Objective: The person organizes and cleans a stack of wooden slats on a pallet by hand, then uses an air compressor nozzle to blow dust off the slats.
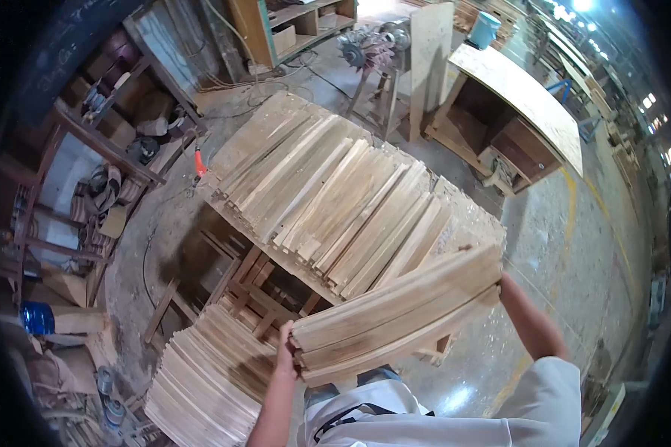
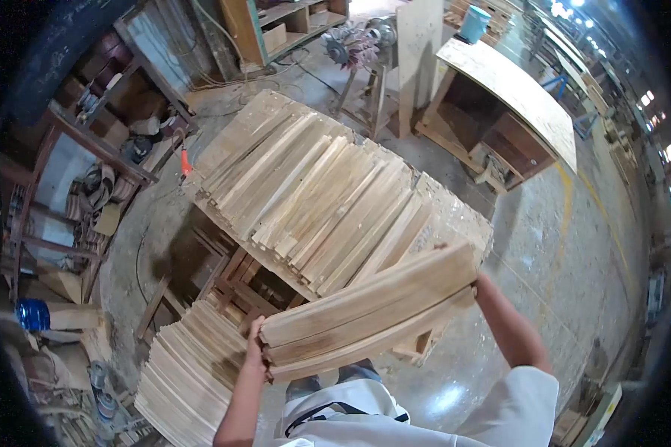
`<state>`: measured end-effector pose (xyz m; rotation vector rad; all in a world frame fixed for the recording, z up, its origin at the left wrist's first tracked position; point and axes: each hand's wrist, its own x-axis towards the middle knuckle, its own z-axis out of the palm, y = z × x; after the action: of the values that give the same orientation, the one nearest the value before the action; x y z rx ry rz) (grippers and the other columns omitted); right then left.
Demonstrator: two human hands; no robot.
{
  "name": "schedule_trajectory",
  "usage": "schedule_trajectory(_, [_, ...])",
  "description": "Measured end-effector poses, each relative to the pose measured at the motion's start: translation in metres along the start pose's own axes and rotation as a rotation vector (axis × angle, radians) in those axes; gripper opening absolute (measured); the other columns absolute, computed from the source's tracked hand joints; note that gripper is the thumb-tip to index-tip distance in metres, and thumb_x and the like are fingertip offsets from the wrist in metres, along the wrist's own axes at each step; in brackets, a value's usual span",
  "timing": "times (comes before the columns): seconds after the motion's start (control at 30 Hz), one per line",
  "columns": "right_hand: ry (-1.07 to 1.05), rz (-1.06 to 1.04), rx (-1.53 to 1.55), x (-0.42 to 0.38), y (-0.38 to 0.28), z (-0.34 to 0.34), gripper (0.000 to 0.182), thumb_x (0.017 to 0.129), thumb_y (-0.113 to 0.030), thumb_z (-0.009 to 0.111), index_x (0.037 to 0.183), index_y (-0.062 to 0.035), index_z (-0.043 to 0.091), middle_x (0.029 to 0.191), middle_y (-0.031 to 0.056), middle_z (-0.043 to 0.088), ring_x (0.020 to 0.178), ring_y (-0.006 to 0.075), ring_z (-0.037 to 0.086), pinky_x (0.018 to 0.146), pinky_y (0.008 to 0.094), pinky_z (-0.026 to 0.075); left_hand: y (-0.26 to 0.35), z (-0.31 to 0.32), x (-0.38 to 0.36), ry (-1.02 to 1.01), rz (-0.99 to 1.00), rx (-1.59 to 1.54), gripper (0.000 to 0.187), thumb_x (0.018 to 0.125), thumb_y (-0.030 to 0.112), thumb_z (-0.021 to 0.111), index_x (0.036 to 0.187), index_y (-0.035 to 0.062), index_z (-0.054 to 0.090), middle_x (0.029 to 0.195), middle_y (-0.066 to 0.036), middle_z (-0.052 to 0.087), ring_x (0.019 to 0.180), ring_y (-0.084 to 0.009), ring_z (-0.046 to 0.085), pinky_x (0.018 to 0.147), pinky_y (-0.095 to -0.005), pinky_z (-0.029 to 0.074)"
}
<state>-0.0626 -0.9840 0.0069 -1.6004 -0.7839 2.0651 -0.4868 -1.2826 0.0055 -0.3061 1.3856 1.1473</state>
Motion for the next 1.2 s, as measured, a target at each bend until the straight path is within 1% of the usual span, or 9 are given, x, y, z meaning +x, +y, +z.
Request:
schedule_trajectory(0.07, [-0.163,-0.291,-0.445,0.073,-0.035,-0.028,0.045,0.087,-0.051,0.061,0.116,-0.0168,0.066,0.111,0.0025,0.067,0.102,0.0194,0.061,0.092,0.0381,0.049,-0.014,0.031,0.007,-0.009,0.027,-0.099,0.054,0.080,0.060,0.061,0.110,0.0150,0.062,0.109,-0.004,0.063,0.105,-0.0221,0.057,0.090,-0.0366,0.046])
schedule_trajectory(0.4, [0.062,0.190,-0.720,0.448,-0.118,-0.132,0.044,0.078,-0.053,0.066,0.099,-0.0153,0.070,0.087,0.0113,0.066,0.074,0.0222,0.060,0.069,0.0441,0.050,-0.047,0.108,0.093,0.109,0.106,-0.215,0.054,0.080,0.059,0.058,0.111,0.0143,0.062,0.104,-0.007,0.062,0.097,-0.0254,0.058,0.082,-0.0423,0.049])
schedule_trajectory(0.43, [-0.006,0.062,-0.634,0.394,-0.136,-0.076,0.040,0.075,-0.049,0.067,0.085,-0.0100,0.070,0.069,0.0128,0.061,0.061,0.0255,0.055,0.060,0.0429,0.045,-0.050,0.112,0.098,0.225,0.205,-0.208,0.056,0.082,0.059,0.055,0.114,0.0138,0.061,0.107,-0.008,0.062,0.097,-0.0265,0.058,0.082,-0.0438,0.050])
schedule_trajectory(0.67, [0.513,0.049,-0.640,0.235,-0.201,0.028,0.060,0.086,-0.044,0.058,0.123,0.0033,0.057,0.113,0.0377,0.057,0.094,0.0545,0.062,0.065,0.0603,0.058,0.005,0.118,0.037,0.055,-0.085,-0.391,0.068,0.088,0.064,0.044,0.135,0.0139,0.049,0.130,-0.011,0.055,0.121,-0.0317,0.052,0.101,-0.0538,0.042])
schedule_trajectory(0.77, [0.558,-0.393,-0.797,0.187,-0.166,0.016,0.065,0.091,-0.047,0.057,0.130,0.0048,0.052,0.129,0.0284,0.054,0.102,0.0389,0.065,0.077,0.0446,0.058,0.004,0.108,0.031,-0.105,-0.007,-0.430,0.071,0.089,0.063,0.046,0.140,0.0153,0.041,0.142,-0.012,0.042,0.129,-0.0342,0.042,0.101,-0.0663,0.035])
schedule_trajectory(0.83, [0.660,-0.767,-0.572,0.122,-0.107,0.062,0.060,0.093,-0.043,0.059,0.134,0.0001,0.051,0.131,0.0244,0.056,0.112,0.0347,0.060,0.099,0.0395,0.043,0.000,0.111,0.028,-0.081,0.002,-0.400,0.070,0.089,0.063,0.049,0.140,0.0160,0.041,0.143,-0.011,0.040,0.130,-0.0337,0.040,0.102,-0.0660,0.034])
schedule_trajectory(0.97, [0.445,-0.770,-0.805,0.037,-0.008,0.136,0.069,0.096,-0.034,0.057,0.150,-0.0024,0.028,0.153,0.0261,0.028,0.144,0.0374,0.023,0.117,0.0412,0.021,-0.010,0.105,0.030,-0.043,0.024,-0.379,0.067,0.089,0.061,0.051,0.141,0.0198,0.039,0.138,-0.007,0.040,0.124,-0.0279,0.042,0.105,-0.0653,0.030])
schedule_trajectory(1.13, [0.306,-0.730,-0.885,0.024,0.066,0.214,0.076,0.097,-0.038,0.055,0.153,-0.0027,0.017,0.157,0.0252,0.014,0.147,0.0374,0.011,0.118,0.0428,0.014,-0.046,0.071,0.034,0.023,0.176,-0.074,0.071,0.091,0.059,0.052,0.149,0.0235,0.030,0.153,-0.004,0.027,0.140,-0.0267,0.030,0.104,-0.0550,0.035])
schedule_trajectory(1.2, [0.346,-0.748,-0.838,0.024,0.082,0.230,0.077,0.097,-0.040,0.054,0.153,-0.0040,0.016,0.158,0.0240,0.012,0.148,0.0363,0.008,0.119,0.0427,0.011,-0.035,0.047,0.005,0.092,0.227,0.084,0.073,0.092,0.057,0.052,0.147,0.0127,0.034,0.150,-0.008,0.038,0.136,-0.0252,0.038,0.105,-0.0442,0.037])
